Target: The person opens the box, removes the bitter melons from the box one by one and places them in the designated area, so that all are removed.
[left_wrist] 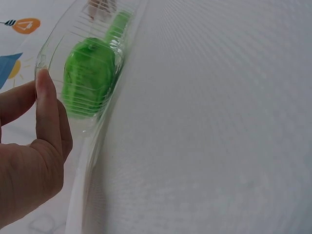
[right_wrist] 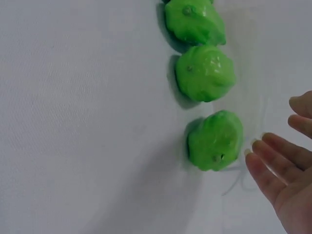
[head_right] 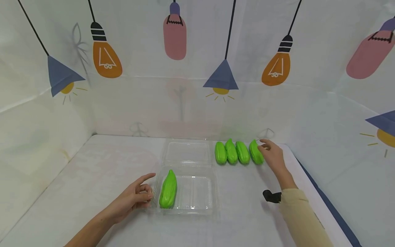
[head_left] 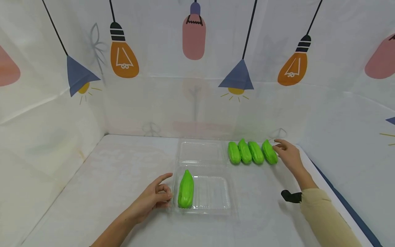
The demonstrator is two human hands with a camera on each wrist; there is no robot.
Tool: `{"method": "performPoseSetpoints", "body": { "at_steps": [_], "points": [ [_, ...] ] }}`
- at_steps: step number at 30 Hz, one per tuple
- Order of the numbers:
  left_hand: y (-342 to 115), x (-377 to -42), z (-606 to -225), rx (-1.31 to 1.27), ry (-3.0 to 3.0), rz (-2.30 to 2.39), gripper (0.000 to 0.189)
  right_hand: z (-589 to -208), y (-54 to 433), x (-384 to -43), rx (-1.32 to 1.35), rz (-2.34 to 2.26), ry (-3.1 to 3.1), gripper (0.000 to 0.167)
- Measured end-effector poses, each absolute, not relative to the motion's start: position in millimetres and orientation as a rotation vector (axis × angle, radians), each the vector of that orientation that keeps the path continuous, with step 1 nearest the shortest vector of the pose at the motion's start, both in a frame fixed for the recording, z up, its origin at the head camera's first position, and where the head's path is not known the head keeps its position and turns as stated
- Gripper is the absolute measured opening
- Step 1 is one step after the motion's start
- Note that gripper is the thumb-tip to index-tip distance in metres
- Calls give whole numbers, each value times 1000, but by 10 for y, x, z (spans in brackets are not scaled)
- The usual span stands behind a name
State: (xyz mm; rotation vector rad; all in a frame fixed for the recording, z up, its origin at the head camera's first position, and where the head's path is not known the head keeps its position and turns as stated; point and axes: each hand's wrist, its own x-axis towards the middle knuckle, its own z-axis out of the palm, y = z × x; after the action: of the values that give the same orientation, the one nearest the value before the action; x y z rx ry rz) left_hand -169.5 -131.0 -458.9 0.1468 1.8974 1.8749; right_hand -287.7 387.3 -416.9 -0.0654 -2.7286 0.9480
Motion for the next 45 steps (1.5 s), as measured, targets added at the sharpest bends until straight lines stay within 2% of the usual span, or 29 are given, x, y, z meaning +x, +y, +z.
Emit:
{"method": "performPoseSetpoints", "body": {
  "at_steps": [23, 30, 45],
  "points": [
    [-1315, -1694, -4573, 143, 1907, 1877, 75, -3877, 3060, -2760, 342, 1003, -2755, 48],
    [-1311, -1696, -4568, 150, 1898, 1877, 75, -3857, 2764, -2675, 500, 1004, -2736, 43],
    [-1325, -1711, -4569, 145, 1888, 1887, 76, -3916, 2294, -2518, 663, 1091, -2776, 42]
  ]
}}
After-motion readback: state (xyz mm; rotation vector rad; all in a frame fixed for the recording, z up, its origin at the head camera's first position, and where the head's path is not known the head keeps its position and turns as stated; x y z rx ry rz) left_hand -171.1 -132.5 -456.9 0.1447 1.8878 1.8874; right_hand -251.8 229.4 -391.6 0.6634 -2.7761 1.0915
